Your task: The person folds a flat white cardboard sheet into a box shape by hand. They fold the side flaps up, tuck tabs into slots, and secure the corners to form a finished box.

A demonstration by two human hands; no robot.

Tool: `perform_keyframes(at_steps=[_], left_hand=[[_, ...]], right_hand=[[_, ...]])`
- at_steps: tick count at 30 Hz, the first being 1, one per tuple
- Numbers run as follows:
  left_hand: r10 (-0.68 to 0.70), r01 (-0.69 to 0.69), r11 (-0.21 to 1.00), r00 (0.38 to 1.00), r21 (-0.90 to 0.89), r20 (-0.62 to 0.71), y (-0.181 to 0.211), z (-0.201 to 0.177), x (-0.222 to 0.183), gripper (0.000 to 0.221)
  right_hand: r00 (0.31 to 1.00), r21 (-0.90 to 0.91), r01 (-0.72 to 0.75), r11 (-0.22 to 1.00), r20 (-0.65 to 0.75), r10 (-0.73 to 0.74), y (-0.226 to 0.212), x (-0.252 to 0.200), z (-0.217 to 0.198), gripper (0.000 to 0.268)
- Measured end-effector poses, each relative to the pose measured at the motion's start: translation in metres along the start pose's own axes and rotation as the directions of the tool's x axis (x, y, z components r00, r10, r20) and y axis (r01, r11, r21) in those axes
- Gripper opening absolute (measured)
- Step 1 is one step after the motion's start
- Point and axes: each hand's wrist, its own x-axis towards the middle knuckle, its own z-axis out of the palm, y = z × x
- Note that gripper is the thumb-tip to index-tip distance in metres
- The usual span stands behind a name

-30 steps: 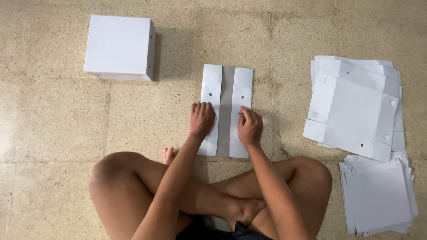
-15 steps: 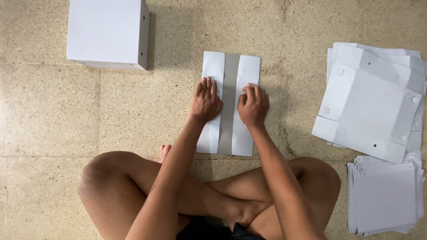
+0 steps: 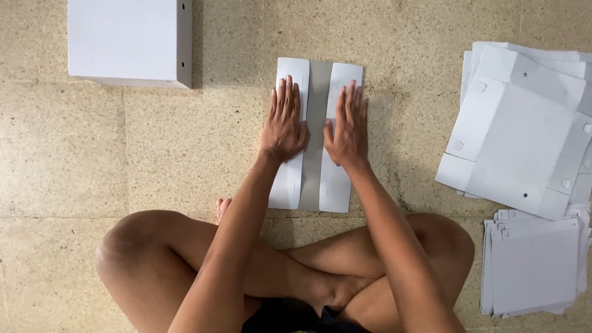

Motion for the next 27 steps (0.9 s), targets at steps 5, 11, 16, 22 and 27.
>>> perform_keyframes(at_steps=[5,11,16,22,27], left_hand=[[0.005,-0.006,0.998,1.0,-0.068,-0.01,-0.006,0.018,0.003,0.085],[-0.002,0.001,0.999,1.0,-0.051,-0.006,-0.009,0.027,0.003,0.088],[0.006,-0.006,1.0,1.0,-0.011,0.0,-0.007,0.017,0.002,0.088],[0.0,0.0,0.998,1.0,-0.056,-0.002,-0.009,0.028,0.004,0.087],[0.002,-0.003,0.999,0.999,-0.038,-0.035,-0.005,0.013,0.001,0.085]], right_hand=[[0.999,-0.041,0.016,0.999,0.048,-0.014,0.0,0.002,0.002,0.066],[0.998,-0.05,-0.019,0.999,0.057,0.022,0.003,0.0,0.002,0.07],[0.998,-0.054,-0.019,0.998,0.066,0.022,0.001,0.001,0.0,0.068],[0.998,-0.073,-0.034,0.997,0.049,0.037,0.005,0.0,0.005,0.069],[0.996,-0.062,-0.085,0.994,0.023,0.087,0.001,0.0,0.0,0.074]])
